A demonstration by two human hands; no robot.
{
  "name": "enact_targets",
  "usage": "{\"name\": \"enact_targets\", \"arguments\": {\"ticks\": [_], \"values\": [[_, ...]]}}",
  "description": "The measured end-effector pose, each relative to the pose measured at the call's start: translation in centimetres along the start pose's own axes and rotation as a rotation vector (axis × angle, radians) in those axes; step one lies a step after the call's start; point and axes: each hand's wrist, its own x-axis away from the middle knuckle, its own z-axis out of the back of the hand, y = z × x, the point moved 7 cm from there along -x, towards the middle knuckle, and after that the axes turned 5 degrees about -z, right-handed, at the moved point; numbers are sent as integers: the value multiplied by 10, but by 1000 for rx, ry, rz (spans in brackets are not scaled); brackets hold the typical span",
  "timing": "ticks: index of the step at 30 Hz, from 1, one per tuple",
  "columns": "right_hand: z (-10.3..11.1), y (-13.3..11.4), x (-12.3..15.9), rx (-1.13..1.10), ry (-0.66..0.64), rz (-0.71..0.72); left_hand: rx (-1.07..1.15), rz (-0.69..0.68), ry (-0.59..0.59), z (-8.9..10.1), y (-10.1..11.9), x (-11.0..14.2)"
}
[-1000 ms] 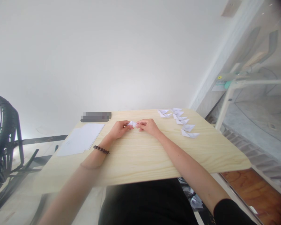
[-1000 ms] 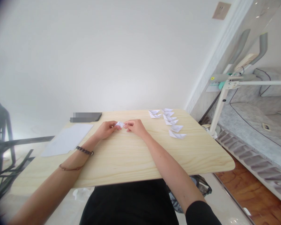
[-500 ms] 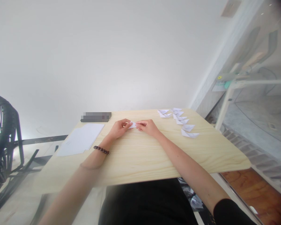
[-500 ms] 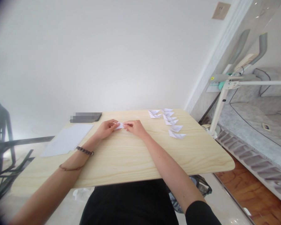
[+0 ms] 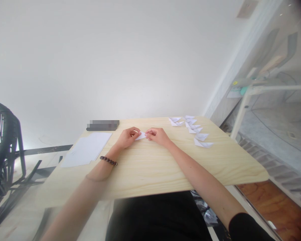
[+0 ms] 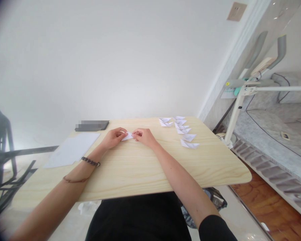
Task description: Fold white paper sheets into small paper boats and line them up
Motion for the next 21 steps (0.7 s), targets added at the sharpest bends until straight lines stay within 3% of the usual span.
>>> {"name": "enact_targets", "arguments": {"ticks": [8,13,21], "values": [[-2,0,0,12,-17,19,-28,-23,6,2,3,0],[1,-1,0,6,20,28,19,35,4,0,-6,-1],[4,-3,-1,32,65,41,45,9,-96,-8,-11,-3]]}}
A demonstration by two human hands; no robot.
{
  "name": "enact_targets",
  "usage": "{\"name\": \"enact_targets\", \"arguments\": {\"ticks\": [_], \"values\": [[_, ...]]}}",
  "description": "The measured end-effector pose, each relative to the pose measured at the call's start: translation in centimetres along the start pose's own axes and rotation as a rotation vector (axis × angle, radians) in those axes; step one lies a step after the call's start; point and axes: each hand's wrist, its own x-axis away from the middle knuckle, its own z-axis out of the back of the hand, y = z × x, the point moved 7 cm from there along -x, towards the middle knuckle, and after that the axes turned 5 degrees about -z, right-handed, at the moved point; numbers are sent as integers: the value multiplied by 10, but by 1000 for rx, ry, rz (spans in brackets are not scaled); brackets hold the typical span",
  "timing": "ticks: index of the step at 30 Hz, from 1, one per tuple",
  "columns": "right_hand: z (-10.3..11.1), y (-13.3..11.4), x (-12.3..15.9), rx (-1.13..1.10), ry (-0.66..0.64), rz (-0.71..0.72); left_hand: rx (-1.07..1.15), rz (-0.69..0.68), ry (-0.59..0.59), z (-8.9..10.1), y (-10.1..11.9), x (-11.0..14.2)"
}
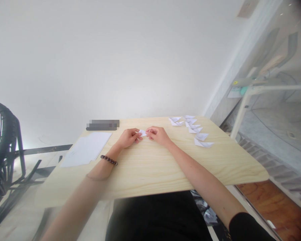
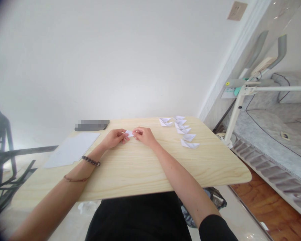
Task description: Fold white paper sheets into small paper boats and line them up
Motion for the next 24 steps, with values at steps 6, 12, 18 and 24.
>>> {"name": "enact_targets", "arguments": {"ticks": [6,12,18,24], "values": [[-1,-1,0,-1,6,1,2,-7,11,1,-2,-1],[0,5,0,-77,3,-77,9,11,53,2,0,1],[-3,4,1,-172,-70,-74,-40,-39,156,13,6,0],[-6,0,1,-156,-120,-12,151,28,145,11,-5,0]]}}
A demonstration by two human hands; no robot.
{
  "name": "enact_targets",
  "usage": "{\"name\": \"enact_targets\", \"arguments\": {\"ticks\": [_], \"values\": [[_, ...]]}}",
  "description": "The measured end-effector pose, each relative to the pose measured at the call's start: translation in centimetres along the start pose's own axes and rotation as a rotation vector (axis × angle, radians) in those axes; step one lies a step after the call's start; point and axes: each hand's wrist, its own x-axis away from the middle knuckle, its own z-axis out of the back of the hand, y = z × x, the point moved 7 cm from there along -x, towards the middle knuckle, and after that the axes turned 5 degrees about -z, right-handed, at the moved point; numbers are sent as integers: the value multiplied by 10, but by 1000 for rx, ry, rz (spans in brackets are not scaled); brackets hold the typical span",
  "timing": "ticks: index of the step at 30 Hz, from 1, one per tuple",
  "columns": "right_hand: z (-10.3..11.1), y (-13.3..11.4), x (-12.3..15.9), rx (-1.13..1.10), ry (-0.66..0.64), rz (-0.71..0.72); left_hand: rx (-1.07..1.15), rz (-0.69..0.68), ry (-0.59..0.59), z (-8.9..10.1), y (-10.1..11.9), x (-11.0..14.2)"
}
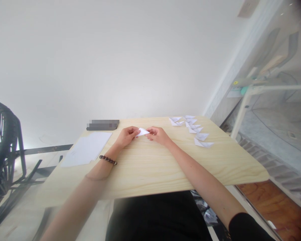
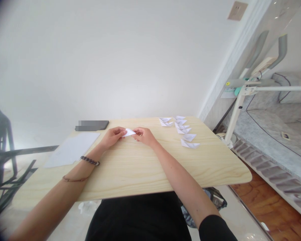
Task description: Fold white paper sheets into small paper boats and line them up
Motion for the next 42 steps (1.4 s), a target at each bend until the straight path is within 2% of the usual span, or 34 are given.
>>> {"name": "enact_targets", "arguments": {"ticks": [5,13,22,28,33,37,42], "values": [[0,1,0,36,8,-1,92,53,-15,-6,-2,1],[-1,2,1,86,25,-26,-62,-22,-34,-3,1,2],[0,-12,3,243,74,54,-153,-62,-114,-7,1,3],[0,-22,6,486,136,152,-154,-53,-163,-11,0,4],[0,-27,8,521,172,176,-58,-23,-174,-15,3,5],[-1,-37,12,564,222,230,90,28,-135,-17,2,4],[-8,-42,14,654,214,283,221,108,-150,-19,3,4]]}}
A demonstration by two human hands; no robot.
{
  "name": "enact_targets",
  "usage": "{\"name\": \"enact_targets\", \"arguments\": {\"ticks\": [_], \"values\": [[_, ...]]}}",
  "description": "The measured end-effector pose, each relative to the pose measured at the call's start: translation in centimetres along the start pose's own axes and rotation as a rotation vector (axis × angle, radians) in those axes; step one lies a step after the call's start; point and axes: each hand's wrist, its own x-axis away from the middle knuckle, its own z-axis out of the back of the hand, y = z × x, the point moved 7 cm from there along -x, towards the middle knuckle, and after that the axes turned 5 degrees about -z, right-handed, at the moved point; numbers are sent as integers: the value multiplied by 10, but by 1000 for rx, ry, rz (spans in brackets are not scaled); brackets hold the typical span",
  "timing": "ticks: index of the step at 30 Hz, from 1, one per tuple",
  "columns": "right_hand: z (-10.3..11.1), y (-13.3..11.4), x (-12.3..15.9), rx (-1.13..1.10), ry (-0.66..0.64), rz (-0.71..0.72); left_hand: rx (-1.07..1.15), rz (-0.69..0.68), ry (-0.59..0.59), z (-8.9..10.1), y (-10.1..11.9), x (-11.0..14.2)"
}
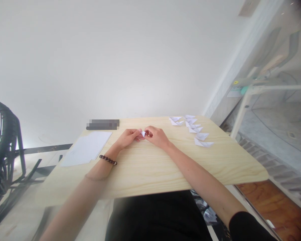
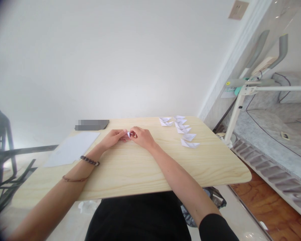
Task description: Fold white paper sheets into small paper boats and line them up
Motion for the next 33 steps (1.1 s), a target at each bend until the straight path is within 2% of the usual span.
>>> {"name": "enact_targets", "arguments": {"ticks": [5,11,17,22,27,33], "values": [[-4,-4,1,44,-7,38,12,29,-32,-2,6,2],[-3,-2,2,52,22,13,-28,-4,-22,0,5,0],[0,0,0,8,44,-17,-47,-6,58,6,-4,-3],[0,4,0,-92,4,-61,-40,27,146,13,-6,-2],[1,10,0,-200,-15,-84,-26,-28,145,13,2,0],[-4,13,-1,-186,-47,-111,-119,-55,182,15,8,2]]}}
